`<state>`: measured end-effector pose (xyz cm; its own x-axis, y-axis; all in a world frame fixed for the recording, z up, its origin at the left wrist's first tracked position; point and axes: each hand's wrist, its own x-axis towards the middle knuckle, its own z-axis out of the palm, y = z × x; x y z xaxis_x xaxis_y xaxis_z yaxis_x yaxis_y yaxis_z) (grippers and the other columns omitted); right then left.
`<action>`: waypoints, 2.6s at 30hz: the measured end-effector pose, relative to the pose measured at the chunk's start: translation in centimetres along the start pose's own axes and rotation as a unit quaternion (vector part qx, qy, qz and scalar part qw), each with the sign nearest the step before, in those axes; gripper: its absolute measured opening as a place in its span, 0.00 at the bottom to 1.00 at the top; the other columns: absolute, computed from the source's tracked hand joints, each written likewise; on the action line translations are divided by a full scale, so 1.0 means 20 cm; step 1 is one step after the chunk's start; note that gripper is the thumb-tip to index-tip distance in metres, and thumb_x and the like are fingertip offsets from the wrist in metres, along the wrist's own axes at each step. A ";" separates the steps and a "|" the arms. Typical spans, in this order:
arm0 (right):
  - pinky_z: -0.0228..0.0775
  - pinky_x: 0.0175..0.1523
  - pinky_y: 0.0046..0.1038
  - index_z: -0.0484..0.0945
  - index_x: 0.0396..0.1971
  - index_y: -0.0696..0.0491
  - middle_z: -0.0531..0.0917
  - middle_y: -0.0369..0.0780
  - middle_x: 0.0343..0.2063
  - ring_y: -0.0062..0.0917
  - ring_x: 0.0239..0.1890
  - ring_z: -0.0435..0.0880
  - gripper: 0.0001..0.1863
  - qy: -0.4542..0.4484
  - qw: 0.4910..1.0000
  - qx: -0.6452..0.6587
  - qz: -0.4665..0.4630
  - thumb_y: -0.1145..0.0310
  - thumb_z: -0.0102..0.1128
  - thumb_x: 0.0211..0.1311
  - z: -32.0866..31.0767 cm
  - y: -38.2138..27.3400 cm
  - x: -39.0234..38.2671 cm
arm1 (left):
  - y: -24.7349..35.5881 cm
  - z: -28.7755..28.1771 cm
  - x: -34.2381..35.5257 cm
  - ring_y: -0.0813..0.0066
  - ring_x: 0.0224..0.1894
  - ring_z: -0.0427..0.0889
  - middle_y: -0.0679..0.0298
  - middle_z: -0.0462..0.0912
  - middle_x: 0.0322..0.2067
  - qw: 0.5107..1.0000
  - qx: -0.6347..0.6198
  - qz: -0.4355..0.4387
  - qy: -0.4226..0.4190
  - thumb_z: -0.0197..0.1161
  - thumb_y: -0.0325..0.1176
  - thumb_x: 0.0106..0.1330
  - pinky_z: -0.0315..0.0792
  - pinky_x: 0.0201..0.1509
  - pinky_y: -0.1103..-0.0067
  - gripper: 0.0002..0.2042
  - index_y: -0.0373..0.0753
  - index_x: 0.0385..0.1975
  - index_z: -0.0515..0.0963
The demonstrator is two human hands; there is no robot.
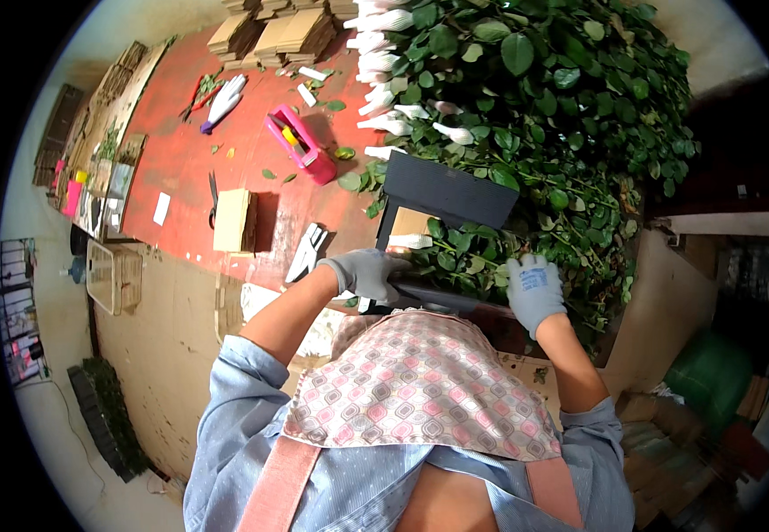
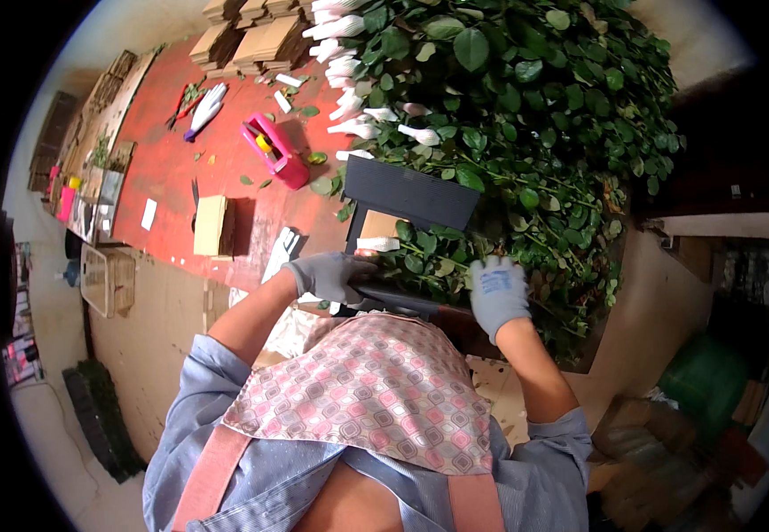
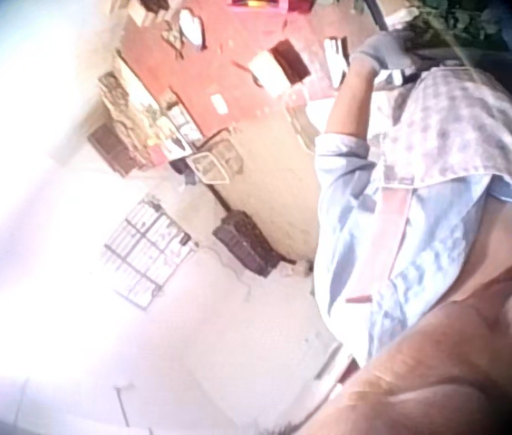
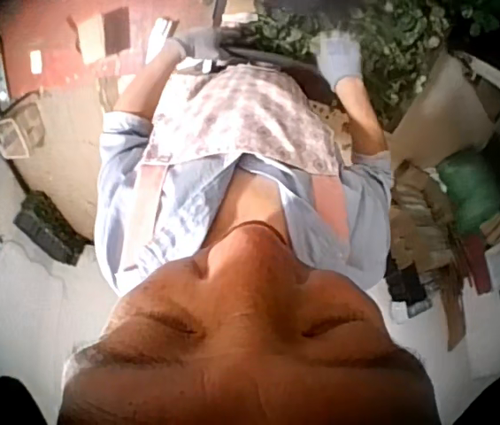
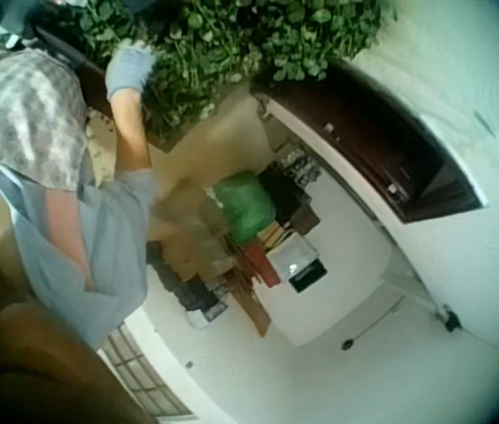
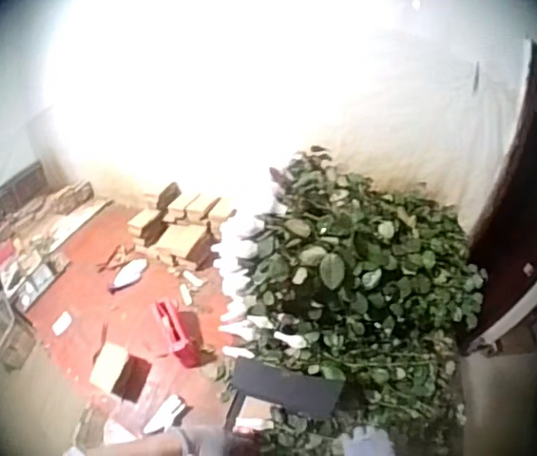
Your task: The person arranges white flowers and green leaves into a black rectangular tray. They pick up individual flowers and leaves from a pile on the table and place them into the tray, adjusting their positions to create a floral arrangement.
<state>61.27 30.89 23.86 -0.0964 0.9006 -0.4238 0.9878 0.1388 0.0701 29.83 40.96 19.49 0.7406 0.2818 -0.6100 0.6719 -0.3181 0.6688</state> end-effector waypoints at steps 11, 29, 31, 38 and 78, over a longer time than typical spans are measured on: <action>0.78 0.44 0.41 0.72 0.47 0.52 0.83 0.47 0.40 0.41 0.39 0.87 0.12 0.004 0.977 0.086 -0.193 0.66 0.56 0.65 0.25 -0.48 0.73 | 0.02 -0.03 0.01 0.50 0.64 0.74 0.46 0.74 0.64 0.999 -0.005 -0.024 -0.022 0.69 0.49 0.54 0.68 0.69 0.65 0.40 0.39 0.68 0.68; 0.78 0.44 0.43 0.73 0.46 0.53 0.83 0.48 0.44 0.43 0.41 0.87 0.10 0.010 0.958 0.162 -0.238 0.69 0.49 0.68 0.35 -0.45 0.78 | -0.31 -0.16 0.20 0.51 0.40 0.84 0.54 0.83 0.39 0.963 0.168 0.029 0.210 0.66 0.40 0.61 0.75 0.46 0.60 0.15 0.41 0.45 0.83; 0.78 0.45 0.44 0.72 0.46 0.54 0.83 0.49 0.45 0.44 0.40 0.87 0.10 0.006 0.959 0.157 -0.235 0.69 0.48 0.69 0.38 -0.45 0.80 | -0.37 -0.11 0.27 0.53 0.40 0.84 0.56 0.83 0.37 0.950 0.236 0.022 0.203 0.63 0.40 0.63 0.75 0.43 0.61 0.11 0.44 0.40 0.83; 0.79 0.44 0.42 0.72 0.48 0.55 0.82 0.52 0.44 0.43 0.40 0.87 0.11 0.005 0.962 0.138 -0.237 0.72 0.48 0.68 0.37 -0.49 0.80 | -0.59 -0.13 0.16 0.56 0.37 0.83 0.57 0.83 0.38 0.910 0.274 -0.051 0.306 0.63 0.39 0.62 0.72 0.41 0.64 0.10 0.43 0.38 0.84; 0.82 0.41 0.38 0.72 0.55 0.53 0.81 0.46 0.46 0.37 0.44 0.88 0.18 0.354 0.923 0.058 0.137 0.69 0.55 0.65 -1.03 0.38 1.13 | -0.09 -0.02 0.13 0.54 0.70 0.66 0.46 0.68 0.66 0.995 0.061 0.040 -0.064 0.73 0.45 0.56 0.62 0.71 0.69 0.44 0.37 0.72 0.61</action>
<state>64.05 60.79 33.43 0.1441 0.9448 0.2944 0.9894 -0.1423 -0.0275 30.50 42.53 16.87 0.7792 0.1359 -0.6118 0.6000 -0.4442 0.6654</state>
